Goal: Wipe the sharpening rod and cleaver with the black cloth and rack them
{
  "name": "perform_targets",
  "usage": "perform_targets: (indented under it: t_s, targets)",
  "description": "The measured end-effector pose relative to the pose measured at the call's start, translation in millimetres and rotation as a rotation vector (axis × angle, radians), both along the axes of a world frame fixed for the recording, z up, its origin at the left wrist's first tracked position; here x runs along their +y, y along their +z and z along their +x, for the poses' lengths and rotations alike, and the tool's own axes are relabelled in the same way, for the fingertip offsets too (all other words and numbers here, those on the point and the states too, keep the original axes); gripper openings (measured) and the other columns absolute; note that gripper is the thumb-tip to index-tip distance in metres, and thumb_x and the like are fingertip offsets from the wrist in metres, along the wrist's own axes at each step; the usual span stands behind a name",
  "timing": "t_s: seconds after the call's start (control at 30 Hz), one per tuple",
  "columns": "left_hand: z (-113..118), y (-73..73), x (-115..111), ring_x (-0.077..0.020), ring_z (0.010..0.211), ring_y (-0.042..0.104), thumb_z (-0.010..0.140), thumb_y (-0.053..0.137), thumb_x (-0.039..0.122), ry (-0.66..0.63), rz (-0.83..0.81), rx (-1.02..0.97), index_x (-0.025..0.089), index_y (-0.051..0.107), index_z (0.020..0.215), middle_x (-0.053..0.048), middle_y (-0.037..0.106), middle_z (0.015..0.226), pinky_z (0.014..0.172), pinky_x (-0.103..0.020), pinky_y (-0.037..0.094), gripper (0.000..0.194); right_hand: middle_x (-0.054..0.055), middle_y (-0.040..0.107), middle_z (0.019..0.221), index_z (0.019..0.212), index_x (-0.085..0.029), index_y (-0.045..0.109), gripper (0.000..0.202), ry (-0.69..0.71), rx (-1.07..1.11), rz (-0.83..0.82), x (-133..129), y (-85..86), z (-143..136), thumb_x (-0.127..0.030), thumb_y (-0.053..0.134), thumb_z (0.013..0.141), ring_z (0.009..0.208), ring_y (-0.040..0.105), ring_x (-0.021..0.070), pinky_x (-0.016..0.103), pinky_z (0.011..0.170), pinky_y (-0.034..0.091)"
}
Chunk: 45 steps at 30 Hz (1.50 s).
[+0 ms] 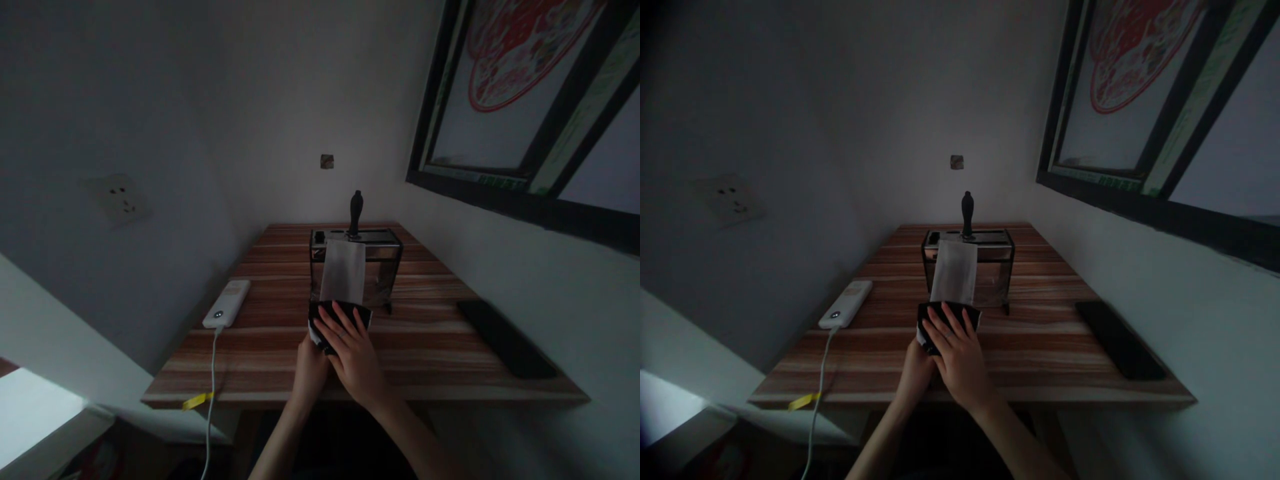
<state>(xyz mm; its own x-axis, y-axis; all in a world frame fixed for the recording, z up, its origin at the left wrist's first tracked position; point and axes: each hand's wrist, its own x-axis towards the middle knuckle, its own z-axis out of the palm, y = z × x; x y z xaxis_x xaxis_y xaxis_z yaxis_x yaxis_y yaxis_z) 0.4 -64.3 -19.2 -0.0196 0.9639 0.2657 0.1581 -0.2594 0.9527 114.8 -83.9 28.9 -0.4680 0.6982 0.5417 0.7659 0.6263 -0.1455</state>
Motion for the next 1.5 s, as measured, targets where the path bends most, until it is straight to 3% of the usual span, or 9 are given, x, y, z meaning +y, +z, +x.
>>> perform_targets:
  t_s: [0.17,0.3,0.5,0.7,0.93,1.07,1.3,1.5]
  targets:
    - [-2.1,-3.7,-0.3,-0.0196,0.078,0.062,0.074,0.048,0.023,0.020,0.005,-0.009,0.010,0.059,0.092,-0.011,0.068,0.089,0.071,-0.029,0.048,0.024,0.000,0.029,0.141,0.136,-0.023,0.026,0.065,0.021,0.078,-0.032,-10.1,-12.5,-5.9,-0.002,0.039,0.076,0.133,0.012,0.0196,0.052,0.107,0.015]
    - [-2.9,0.5,-2.3,-0.0199,0.078,0.061,0.075,0.048,0.023,0.002,0.007,0.013,0.011,0.058,0.092,-0.010,0.068,0.087,0.070,-0.029,0.048,0.023,0.000,0.029,0.141,0.136,-0.024,0.026,0.064,0.028,0.111,-0.052,-10.6,-12.1,-6.2,-0.002,0.038,0.077,0.133,0.012,0.0197,0.052,0.106,0.015]
    - [-1.3,5.4,-4.4,-0.0201,0.080,0.062,0.073,0.050,0.024,-0.017,-0.003,-0.022,0.012,0.058,0.090,-0.008,0.068,0.084,0.069,-0.028,0.048,0.022,0.001,0.029,0.141,0.136,-0.024,0.025,0.062,0.098,0.129,-0.090,-12.4,-7.6,5.8,-0.004,0.037,0.078,0.133,0.014,0.0186,0.051,0.107,0.017]
    - [0.6,14.2,-6.2,-0.0193,0.084,0.060,0.072,0.052,0.024,-0.046,0.022,-0.024,0.013,0.056,0.099,-0.007,0.067,0.093,0.073,-0.026,0.046,0.030,0.004,0.033,0.140,0.135,-0.022,0.027,0.054,0.157,0.210,-0.068,-14.7,-19.8,22.2,-0.009,0.034,0.084,0.132,0.019,0.0199,0.052,0.106,0.017]
    - [-0.5,19.7,-4.0,-0.0146,0.067,0.055,0.075,0.050,0.031,0.001,-0.053,0.070,0.012,0.058,0.081,-0.002,0.062,0.070,0.061,-0.021,0.041,0.022,0.006,0.037,0.137,0.132,-0.023,0.034,0.050,0.002,0.423,-0.037,-23.9,-46.0,43.7,-0.010,0.034,0.083,0.129,0.027,0.0233,0.054,0.104,0.024]
    - [-7.0,19.5,-3.9,-0.0107,0.056,0.048,0.073,0.054,0.037,-0.047,-0.127,0.040,0.012,0.056,0.071,0.001,0.053,0.059,0.052,-0.019,0.037,0.025,0.007,0.041,0.134,0.129,-0.024,0.038,0.046,-0.101,0.546,-0.016,-25.5,-57.5,46.6,-0.013,0.036,0.084,0.126,0.034,0.0248,0.051,0.100,0.034]
    - [-8.3,16.0,-9.8,-0.0042,0.039,0.029,0.074,0.055,0.046,-0.170,-0.206,-0.162,0.015,0.050,0.080,0.009,0.034,0.050,0.037,-0.015,0.026,0.032,0.008,0.050,0.126,0.125,-0.022,0.043,0.043,-0.163,0.579,-0.020,-19.8,-59.2,43.7,-0.015,0.037,0.083,0.116,0.047,0.0239,0.044,0.093,0.043]
    - [-14.5,30.7,-24.0,-0.0059,0.038,0.036,0.074,0.055,0.045,-0.007,-0.128,-0.120,0.016,0.050,0.084,0.008,0.038,0.048,0.038,-0.016,0.032,0.031,0.007,0.054,0.123,0.124,-0.023,0.046,0.046,-0.163,0.498,-0.093,-14.9,-56.0,40.2,-0.011,0.040,0.079,0.113,0.051,0.0220,0.040,0.092,0.045]
